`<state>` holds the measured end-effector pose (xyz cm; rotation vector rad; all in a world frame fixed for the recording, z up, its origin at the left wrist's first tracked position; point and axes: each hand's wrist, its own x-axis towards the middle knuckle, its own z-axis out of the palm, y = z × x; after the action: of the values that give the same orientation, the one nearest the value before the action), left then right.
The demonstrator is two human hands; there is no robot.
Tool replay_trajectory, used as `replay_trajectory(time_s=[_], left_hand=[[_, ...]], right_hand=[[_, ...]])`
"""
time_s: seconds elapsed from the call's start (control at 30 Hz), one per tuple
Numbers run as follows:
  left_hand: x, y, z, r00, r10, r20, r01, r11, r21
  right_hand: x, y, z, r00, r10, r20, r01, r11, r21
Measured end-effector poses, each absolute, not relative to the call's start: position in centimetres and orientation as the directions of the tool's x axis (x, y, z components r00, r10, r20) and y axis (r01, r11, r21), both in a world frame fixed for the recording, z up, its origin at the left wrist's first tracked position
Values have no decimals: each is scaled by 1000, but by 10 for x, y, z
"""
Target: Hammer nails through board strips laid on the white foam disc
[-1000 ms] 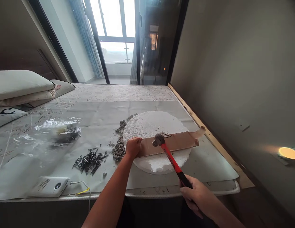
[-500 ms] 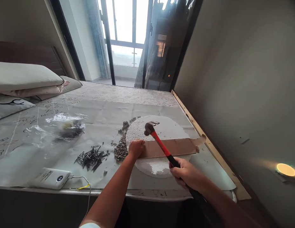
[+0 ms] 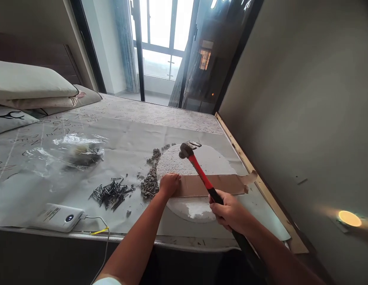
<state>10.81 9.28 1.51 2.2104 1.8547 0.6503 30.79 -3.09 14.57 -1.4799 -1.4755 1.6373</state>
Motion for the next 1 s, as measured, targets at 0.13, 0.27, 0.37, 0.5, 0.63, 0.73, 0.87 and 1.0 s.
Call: replay_trajectory(time_s=[0.13, 0.27, 0.37, 0.5, 0.63, 0.73, 0.87, 1.0], left_hand=[[108, 91, 18, 124, 975, 186, 897, -191, 399], [109, 89, 22, 136, 977, 162, 899, -190, 395], [108, 90, 22, 141, 977, 160, 883, -197, 427], [100, 94, 20, 94, 972, 217, 770, -209, 603], [88, 99, 20, -55, 981, 184, 517, -130, 846], [83, 100, 22, -97, 991, 94, 254, -67, 965], [83, 99, 27, -92, 996, 13, -30, -16, 999], [84, 99, 28, -90, 996, 13, -102, -22, 995]], right_hand=[[306, -26, 125, -268, 832, -485, 374, -374, -848], [306, -27, 128, -256, 850, -461, 366, -356, -860], [306, -29, 137, -262, 873, -411, 312, -326, -892], [303, -27, 118, -275, 848, -454, 348, -352, -869], [303, -24, 104, -243, 842, -482, 417, -358, -835], [306, -26, 115, -272, 861, -430, 349, -328, -878], [302, -28, 113, -268, 866, -423, 319, -334, -887], [291, -29, 86, -206, 845, -494, 405, -386, -829]])
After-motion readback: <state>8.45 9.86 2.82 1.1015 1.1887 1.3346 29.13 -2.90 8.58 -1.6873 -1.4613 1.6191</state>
